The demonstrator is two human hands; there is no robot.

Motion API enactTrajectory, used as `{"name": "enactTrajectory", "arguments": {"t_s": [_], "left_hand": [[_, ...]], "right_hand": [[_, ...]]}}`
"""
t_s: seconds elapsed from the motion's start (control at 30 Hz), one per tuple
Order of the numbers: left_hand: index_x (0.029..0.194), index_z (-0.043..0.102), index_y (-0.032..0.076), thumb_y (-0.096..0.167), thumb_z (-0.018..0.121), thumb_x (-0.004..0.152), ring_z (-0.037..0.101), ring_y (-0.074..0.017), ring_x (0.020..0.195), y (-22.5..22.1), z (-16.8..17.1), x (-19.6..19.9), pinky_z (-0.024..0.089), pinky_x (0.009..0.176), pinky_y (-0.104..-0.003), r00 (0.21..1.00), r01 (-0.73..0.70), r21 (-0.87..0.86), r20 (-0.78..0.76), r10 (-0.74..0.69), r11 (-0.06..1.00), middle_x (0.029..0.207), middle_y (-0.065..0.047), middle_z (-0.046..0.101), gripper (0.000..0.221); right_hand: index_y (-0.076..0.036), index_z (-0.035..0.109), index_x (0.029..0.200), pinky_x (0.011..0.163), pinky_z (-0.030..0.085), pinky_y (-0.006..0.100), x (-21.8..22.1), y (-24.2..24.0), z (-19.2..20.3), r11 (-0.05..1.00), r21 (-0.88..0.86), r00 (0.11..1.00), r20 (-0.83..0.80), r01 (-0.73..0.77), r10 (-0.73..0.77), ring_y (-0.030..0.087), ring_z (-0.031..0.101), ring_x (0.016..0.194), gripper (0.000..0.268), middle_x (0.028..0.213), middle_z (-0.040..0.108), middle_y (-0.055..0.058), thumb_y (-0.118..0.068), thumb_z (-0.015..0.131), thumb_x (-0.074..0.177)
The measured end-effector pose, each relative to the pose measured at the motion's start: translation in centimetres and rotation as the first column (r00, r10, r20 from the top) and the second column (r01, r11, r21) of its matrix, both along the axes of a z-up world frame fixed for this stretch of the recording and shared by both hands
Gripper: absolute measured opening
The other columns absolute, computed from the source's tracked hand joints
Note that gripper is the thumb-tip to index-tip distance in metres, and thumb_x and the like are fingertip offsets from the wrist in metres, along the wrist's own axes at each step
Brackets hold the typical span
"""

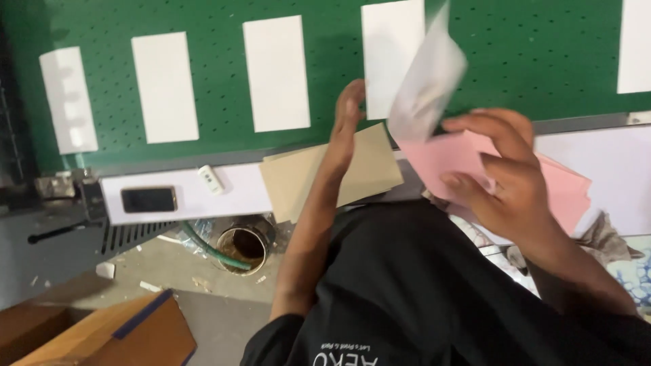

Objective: The recorder is sorting and stacking pink and beige paper sheets near a conveyor belt.

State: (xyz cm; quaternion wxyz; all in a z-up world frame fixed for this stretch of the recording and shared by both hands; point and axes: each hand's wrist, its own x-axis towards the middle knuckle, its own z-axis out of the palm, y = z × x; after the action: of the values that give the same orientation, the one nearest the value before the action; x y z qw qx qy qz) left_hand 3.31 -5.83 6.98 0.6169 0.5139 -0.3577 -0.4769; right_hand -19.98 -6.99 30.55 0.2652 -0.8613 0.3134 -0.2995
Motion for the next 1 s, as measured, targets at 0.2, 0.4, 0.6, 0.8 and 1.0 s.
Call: {"name": "enactTrajectory", "arguments": {"t_s": [0.2,0.4,0.6,0.8,1.0], "left_hand": [[0.156,0.044,0.003,0.050,0.034,0.114,0.045,-0.0240,0.147,1.1,-1.5,-0.3,0.032,0.125,-0.038,0.904,0.364,-0.041,-0.226,-0.363,0.931,0.154,-0.011,0.054,0.064],[0.135,0.065,0.002,0.025,0.069,0.104,0.063,-0.0185,0.110,7.4,0.0,2.7,0.052,0.097,-0.035,0.966,0.126,0.034,-0.234,-0.115,0.991,0.127,-0.010,0.064,0.039],[0.101,0.078,0.004,0.023,0.081,0.093,0.063,-0.0193,0.107,16.6,-1.9,9.6,0.054,0.081,-0.035,0.929,-0.195,0.191,0.351,0.119,0.962,0.131,-0.008,0.059,0.021],[0.087,0.074,0.004,0.027,0.091,0.079,0.057,-0.0277,0.105,21.4,-3.4,9.6,0.050,0.084,-0.039,0.725,-0.378,0.177,0.667,0.172,0.909,0.114,-0.010,0.057,0.029],[0.086,0.078,0.006,0.028,0.092,0.077,0.046,-0.0324,0.108,22.4,-3.8,8.2,0.043,0.091,-0.044,0.670,-0.481,0.286,0.730,0.137,0.829,0.113,-0.011,0.048,0.028]], "right_hand": [[-0.002,0.071,0.090,0.103,0.039,0.042,1.3,5.0,2.6,0.962,0.205,0.978,0.059,0.182,-0.198,0.026,0.046,0.133,0.019,0.132,0.063,0.010,-0.020,0.073,0.088],[0.000,0.072,0.112,0.107,0.044,0.035,0.9,4.7,-2.8,0.884,0.309,0.913,0.100,0.350,-0.396,0.019,0.054,0.127,0.023,0.131,0.065,0.011,-0.019,0.072,0.100],[-0.003,0.078,0.112,0.112,0.047,0.041,-0.1,0.4,-20.4,0.919,0.314,0.970,-0.045,0.239,-0.237,0.027,0.060,0.129,0.018,0.129,0.069,0.016,-0.017,0.084,0.103],[-0.002,0.077,0.100,0.108,0.045,0.049,1.2,0.5,-28.2,0.914,0.364,0.976,-0.184,0.180,-0.119,0.035,0.053,0.135,0.027,0.142,0.065,0.018,-0.025,0.089,0.092],[-0.002,0.076,0.094,0.114,0.041,0.055,0.9,0.1,-29.8,0.907,0.368,0.954,-0.285,0.202,-0.096,0.039,0.045,0.141,0.034,0.146,0.064,0.018,-0.032,0.092,0.093]]}}
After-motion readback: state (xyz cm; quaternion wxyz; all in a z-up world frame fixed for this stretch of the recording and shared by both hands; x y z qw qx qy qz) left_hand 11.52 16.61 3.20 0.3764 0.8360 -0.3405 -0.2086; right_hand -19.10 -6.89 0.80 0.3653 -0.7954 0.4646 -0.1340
